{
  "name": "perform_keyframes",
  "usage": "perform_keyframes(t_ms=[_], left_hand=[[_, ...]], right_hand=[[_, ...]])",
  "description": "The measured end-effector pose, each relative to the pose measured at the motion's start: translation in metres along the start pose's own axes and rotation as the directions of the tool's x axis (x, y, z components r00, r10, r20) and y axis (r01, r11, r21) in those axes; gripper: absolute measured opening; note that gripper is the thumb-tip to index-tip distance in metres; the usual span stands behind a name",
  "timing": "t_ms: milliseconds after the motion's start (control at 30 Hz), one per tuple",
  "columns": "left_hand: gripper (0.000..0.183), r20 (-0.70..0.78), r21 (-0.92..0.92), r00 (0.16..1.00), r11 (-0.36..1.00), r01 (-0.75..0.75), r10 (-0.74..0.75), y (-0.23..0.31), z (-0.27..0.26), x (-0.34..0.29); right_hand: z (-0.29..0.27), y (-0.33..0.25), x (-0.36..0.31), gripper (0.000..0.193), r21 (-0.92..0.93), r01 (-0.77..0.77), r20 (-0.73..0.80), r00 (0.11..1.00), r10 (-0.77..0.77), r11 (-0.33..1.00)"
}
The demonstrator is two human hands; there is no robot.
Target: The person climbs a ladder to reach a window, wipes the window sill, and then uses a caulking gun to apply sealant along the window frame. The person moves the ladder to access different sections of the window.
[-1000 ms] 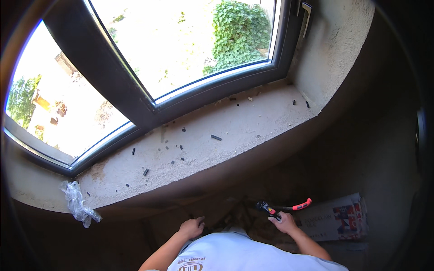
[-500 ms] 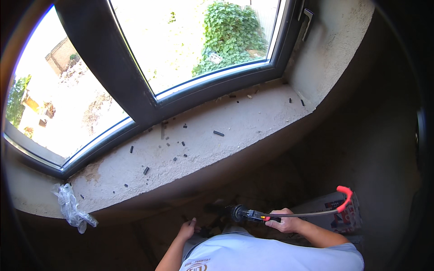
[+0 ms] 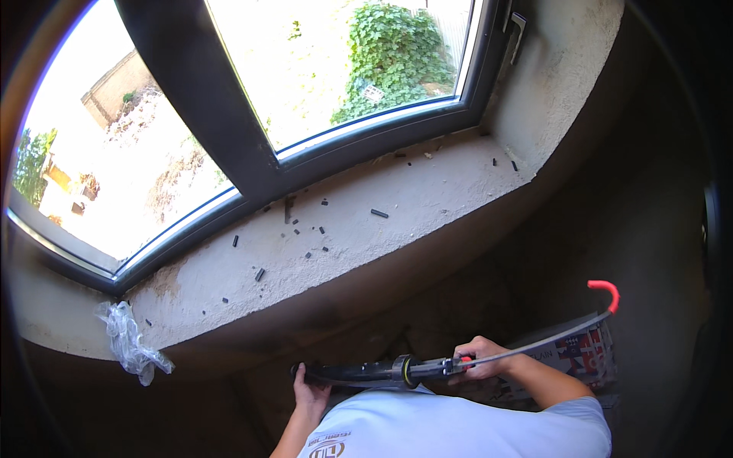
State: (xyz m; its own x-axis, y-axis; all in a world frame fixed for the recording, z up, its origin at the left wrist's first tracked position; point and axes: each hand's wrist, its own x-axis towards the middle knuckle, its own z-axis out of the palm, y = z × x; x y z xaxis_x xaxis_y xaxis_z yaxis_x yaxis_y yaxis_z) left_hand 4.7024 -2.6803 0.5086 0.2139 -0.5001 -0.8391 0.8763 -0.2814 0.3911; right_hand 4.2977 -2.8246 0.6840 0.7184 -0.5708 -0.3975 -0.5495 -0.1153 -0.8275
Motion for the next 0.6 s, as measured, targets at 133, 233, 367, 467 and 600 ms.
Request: perform_keyframes(t_ms=[133,233,367,467,600], left_hand=[[0.061,0.045,0.011,0.998,0.998,-0.054,0.054,0.027,-0.022,-0.046],[0.061,0.096,0.017,0.992,0.996,-0.085,0.083,0.051,-0.038,-0.071],[0.060,0.273,-0.068,0.956,0.994,-0.088,0.103,0.088,-0.065,-0.087],[0.058,0.384,-0.079,0.914,0.991,-0.106,0.129,0.117,-0.095,-0.103],[0.048,0.543,0.030,0.827,0.981,-0.190,0.144,0.167,-0.119,-0.114]], right_hand=[[0.028,0.014,0.020,0.031,-0.069,0.084,0.014,0.996,-0.083,0.994],[0.061,0.017,0.029,0.033,0.168,0.008,-0.148,0.989,0.017,0.986],[0.104,0.027,0.038,0.042,0.372,-0.182,-0.151,0.956,0.253,0.910],[0.135,0.036,0.052,0.032,0.355,-0.431,-0.131,0.856,0.500,0.830],[0.186,0.042,0.065,0.037,0.456,0.011,-0.279,0.951,0.131,0.890]])
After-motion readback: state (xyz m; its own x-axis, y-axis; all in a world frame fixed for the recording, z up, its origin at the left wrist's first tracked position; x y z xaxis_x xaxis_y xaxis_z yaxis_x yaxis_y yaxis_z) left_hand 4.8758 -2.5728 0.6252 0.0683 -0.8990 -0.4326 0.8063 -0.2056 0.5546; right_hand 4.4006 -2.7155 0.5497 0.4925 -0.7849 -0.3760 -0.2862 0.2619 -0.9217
